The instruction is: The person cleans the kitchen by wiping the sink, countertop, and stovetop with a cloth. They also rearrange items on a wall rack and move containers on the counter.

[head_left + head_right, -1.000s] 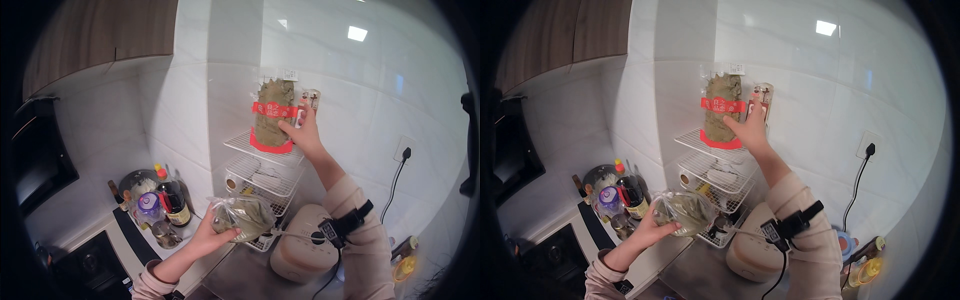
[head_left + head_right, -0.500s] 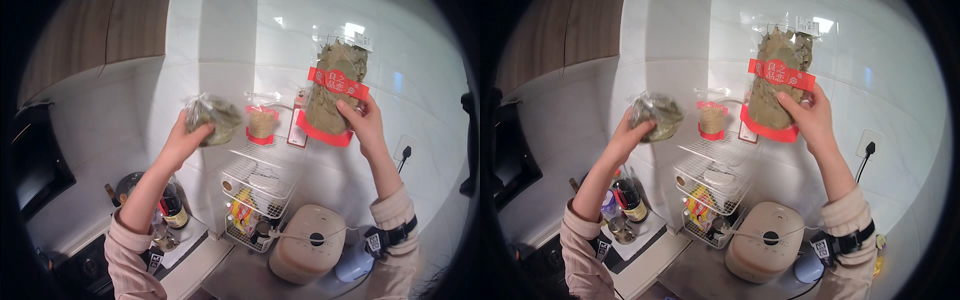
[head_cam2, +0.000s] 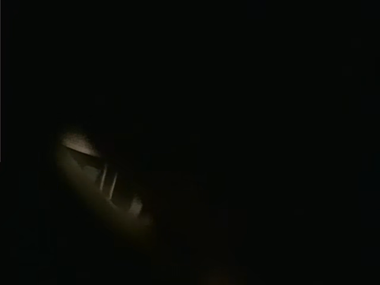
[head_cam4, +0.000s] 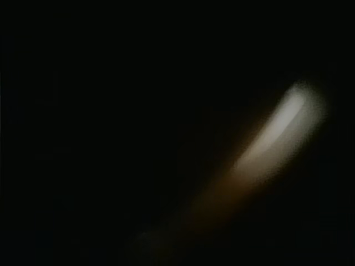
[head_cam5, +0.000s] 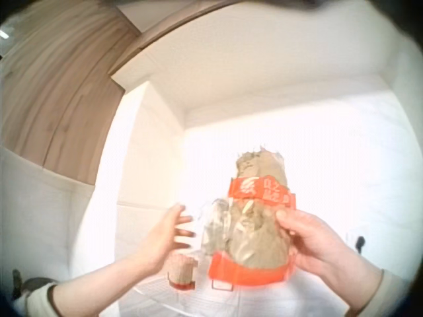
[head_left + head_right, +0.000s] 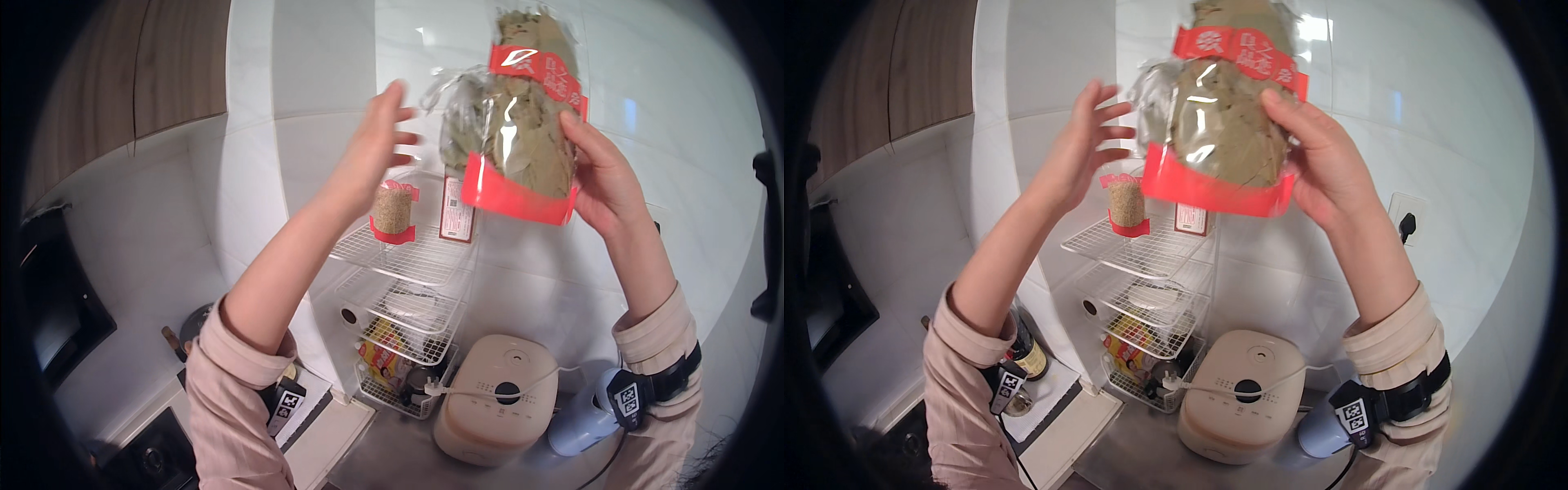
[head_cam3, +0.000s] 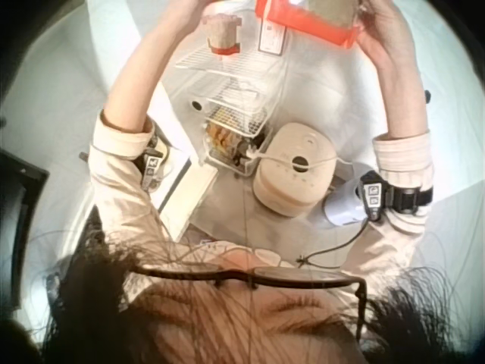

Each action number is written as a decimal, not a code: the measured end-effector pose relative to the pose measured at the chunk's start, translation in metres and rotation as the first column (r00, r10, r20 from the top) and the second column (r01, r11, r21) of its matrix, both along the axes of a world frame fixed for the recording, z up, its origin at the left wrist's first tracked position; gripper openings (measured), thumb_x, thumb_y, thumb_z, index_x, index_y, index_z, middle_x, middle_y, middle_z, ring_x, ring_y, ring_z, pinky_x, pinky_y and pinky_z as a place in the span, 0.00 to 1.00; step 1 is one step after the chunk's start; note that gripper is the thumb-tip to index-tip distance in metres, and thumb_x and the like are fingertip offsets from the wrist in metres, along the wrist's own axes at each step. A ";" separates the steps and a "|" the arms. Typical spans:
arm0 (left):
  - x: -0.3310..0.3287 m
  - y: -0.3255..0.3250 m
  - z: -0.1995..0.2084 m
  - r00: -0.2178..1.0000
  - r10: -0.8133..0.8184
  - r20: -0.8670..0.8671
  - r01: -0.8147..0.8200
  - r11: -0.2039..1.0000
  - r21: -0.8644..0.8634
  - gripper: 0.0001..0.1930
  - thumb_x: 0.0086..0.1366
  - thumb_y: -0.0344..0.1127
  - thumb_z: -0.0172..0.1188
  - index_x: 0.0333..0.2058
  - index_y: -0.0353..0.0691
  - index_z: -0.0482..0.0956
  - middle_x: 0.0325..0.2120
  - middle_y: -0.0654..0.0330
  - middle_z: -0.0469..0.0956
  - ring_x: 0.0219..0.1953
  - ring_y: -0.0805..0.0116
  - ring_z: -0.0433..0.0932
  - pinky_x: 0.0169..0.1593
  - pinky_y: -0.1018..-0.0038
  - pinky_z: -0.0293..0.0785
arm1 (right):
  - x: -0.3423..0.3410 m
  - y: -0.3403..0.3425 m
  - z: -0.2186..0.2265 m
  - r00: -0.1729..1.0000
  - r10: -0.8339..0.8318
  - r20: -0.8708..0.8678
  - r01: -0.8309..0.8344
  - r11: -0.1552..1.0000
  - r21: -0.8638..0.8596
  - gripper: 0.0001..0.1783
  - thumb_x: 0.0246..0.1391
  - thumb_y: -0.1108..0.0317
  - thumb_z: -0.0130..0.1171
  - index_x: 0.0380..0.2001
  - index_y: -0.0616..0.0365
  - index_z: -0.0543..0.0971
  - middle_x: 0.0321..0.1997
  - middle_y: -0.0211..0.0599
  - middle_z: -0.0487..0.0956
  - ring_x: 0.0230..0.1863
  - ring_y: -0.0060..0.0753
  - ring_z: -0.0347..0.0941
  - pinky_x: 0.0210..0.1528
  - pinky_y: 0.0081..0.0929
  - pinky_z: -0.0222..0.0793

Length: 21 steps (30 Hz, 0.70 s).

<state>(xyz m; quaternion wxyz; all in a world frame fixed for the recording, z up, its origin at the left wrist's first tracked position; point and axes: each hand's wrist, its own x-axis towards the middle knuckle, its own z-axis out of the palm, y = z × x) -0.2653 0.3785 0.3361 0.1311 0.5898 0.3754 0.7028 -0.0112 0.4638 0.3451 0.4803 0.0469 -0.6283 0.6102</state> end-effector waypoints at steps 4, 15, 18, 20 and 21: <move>-0.062 0.030 -0.056 0.883 0.452 -0.128 -0.470 0.843 -0.263 0.47 0.60 0.49 0.63 0.68 0.37 0.44 0.63 0.43 0.56 0.62 0.53 0.64 0.65 0.60 0.58 | 0.012 0.009 -0.011 0.995 -0.093 -0.037 0.090 0.992 -0.083 0.23 0.61 0.62 0.58 0.54 0.66 0.71 0.55 0.38 0.74 0.55 0.30 0.72 0.54 0.29 0.74; -0.104 0.056 -0.099 0.958 0.156 -0.239 -0.258 0.834 -0.488 0.44 0.53 0.36 0.70 0.64 0.34 0.55 0.56 0.46 0.69 0.57 0.58 0.72 0.58 0.64 0.69 | 0.009 0.024 -0.033 0.992 -0.124 -0.005 0.122 0.981 -0.148 0.23 0.62 0.64 0.58 0.54 0.69 0.71 0.55 0.41 0.74 0.54 0.29 0.73 0.54 0.28 0.75; -0.100 0.050 -0.102 0.931 0.226 -0.288 -0.336 0.837 -0.431 0.33 0.54 0.36 0.70 0.56 0.32 0.67 0.47 0.53 0.77 0.50 0.64 0.77 0.54 0.68 0.73 | -0.006 0.023 -0.036 0.993 -0.116 0.026 0.118 0.979 -0.169 0.22 0.62 0.65 0.58 0.53 0.70 0.72 0.53 0.41 0.76 0.52 0.30 0.74 0.52 0.28 0.75; -0.096 0.042 -0.105 0.887 0.375 -0.270 -0.448 0.839 -0.307 0.28 0.54 0.37 0.70 0.52 0.33 0.72 0.44 0.54 0.79 0.47 0.65 0.79 0.52 0.69 0.74 | -0.020 0.021 -0.039 0.994 -0.097 0.050 0.103 0.986 -0.130 0.21 0.61 0.66 0.59 0.52 0.71 0.73 0.51 0.41 0.77 0.50 0.30 0.75 0.51 0.27 0.74; -0.095 0.033 -0.106 0.863 0.445 -0.238 -0.494 0.839 -0.225 0.27 0.54 0.38 0.69 0.51 0.33 0.72 0.44 0.53 0.79 0.47 0.64 0.79 0.51 0.69 0.75 | -0.028 0.020 -0.040 0.998 -0.046 0.039 0.049 0.995 -0.083 0.21 0.61 0.66 0.59 0.51 0.71 0.73 0.50 0.42 0.78 0.49 0.29 0.76 0.50 0.27 0.74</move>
